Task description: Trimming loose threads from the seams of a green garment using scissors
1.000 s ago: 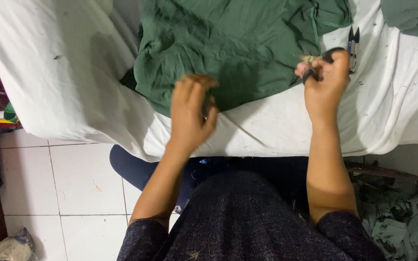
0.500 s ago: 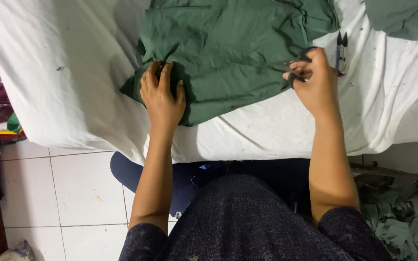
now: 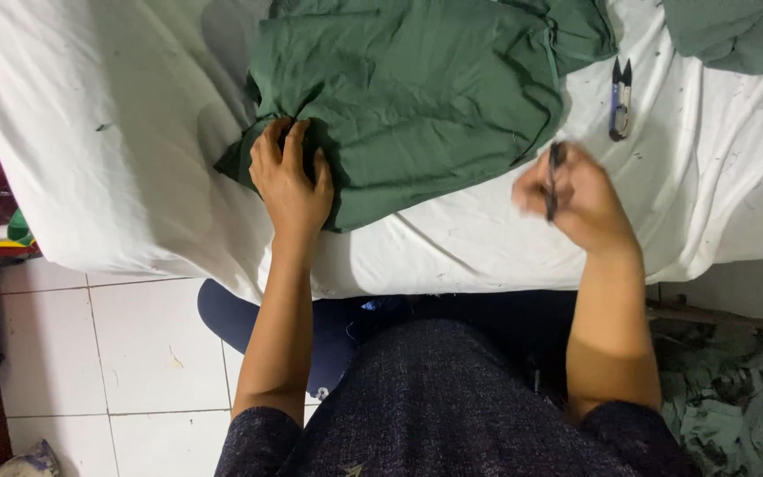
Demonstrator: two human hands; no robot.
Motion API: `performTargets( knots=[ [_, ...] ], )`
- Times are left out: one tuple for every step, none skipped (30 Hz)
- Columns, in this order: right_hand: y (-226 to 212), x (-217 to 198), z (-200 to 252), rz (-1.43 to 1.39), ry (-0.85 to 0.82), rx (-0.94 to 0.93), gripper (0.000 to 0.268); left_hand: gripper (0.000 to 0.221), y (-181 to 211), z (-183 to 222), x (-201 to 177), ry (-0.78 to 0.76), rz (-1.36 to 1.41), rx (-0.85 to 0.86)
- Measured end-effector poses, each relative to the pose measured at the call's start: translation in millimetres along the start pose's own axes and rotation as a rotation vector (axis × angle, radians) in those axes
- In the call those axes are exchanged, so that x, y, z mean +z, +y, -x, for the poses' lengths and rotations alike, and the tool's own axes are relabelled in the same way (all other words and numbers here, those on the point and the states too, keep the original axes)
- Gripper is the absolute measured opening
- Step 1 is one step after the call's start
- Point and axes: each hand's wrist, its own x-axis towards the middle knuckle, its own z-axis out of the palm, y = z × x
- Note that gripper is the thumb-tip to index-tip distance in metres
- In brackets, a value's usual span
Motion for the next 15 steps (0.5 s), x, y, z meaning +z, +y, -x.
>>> performTargets(
  knots=[
    [1, -2, -9, 0.197, 0.090, -0.109, 0.040, 0.039, 0, 0, 2, 0.010, -0.024, -0.003],
    [2, -5, -18, 0.394, 0.180, -0.220, 0.038, 0.039, 0, -1, 3, 0.022, -0.048, -0.003],
    [10, -5, -24, 0.395, 0.185, -0.219, 0.038, 0.039, 0, 2, 3, 0.019, -0.045, 0.000],
    [17, -6, -32, 0.467, 0.235, -0.212, 0.042, 0.039, 0, 1, 4, 0.028, -0.042, -0.002],
    [24, -6, -42, 0.539, 0.285, -0.205, 0.047, 0.039, -1, 1, 4, 0.036, -0.039, -0.005],
    [33, -6, -46, 0.539, 0.284, -0.206, 0.047, 0.039, 0, 1, 1, 0.038, -0.040, -0.005],
    [43, -5, -51, 0.626, 0.318, -0.231, 0.045, 0.038, 1, 0, -1, 0.039, -0.006, -0.002],
    [53, -5, -57, 0.713, 0.351, -0.259, 0.043, 0.038, 2, -1, -3, 0.042, 0.027, 0.001],
    [57, -9, -57, 0.712, 0.350, -0.263, 0.043, 0.038, 2, -2, -2, 0.046, 0.026, 0.001],
    [62, -12, -56, 0.540, 0.363, -0.242, 0.042, 0.037, 1, -1, -2, 0.050, 0.039, -0.002],
    [68, -15, -54, 0.367, 0.373, -0.219, 0.041, 0.036, 1, -1, -1, 0.055, 0.051, -0.005],
    [63, -16, -47, 0.367, 0.374, -0.215, 0.041, 0.036, 0, -1, -1, 0.051, 0.052, -0.006],
    [58, -17, -40, 0.190, 0.391, -0.205, 0.041, 0.037, 0, -1, -2, 0.056, 0.044, 0.003],
    [52, -19, -34, 0.014, 0.406, -0.197, 0.041, 0.038, -1, -3, -2, 0.063, 0.038, 0.013],
    [23, -9, -15, 0.015, 0.408, -0.197, 0.041, 0.038, -1, -4, -3, 0.062, 0.040, 0.015]
  ],
)
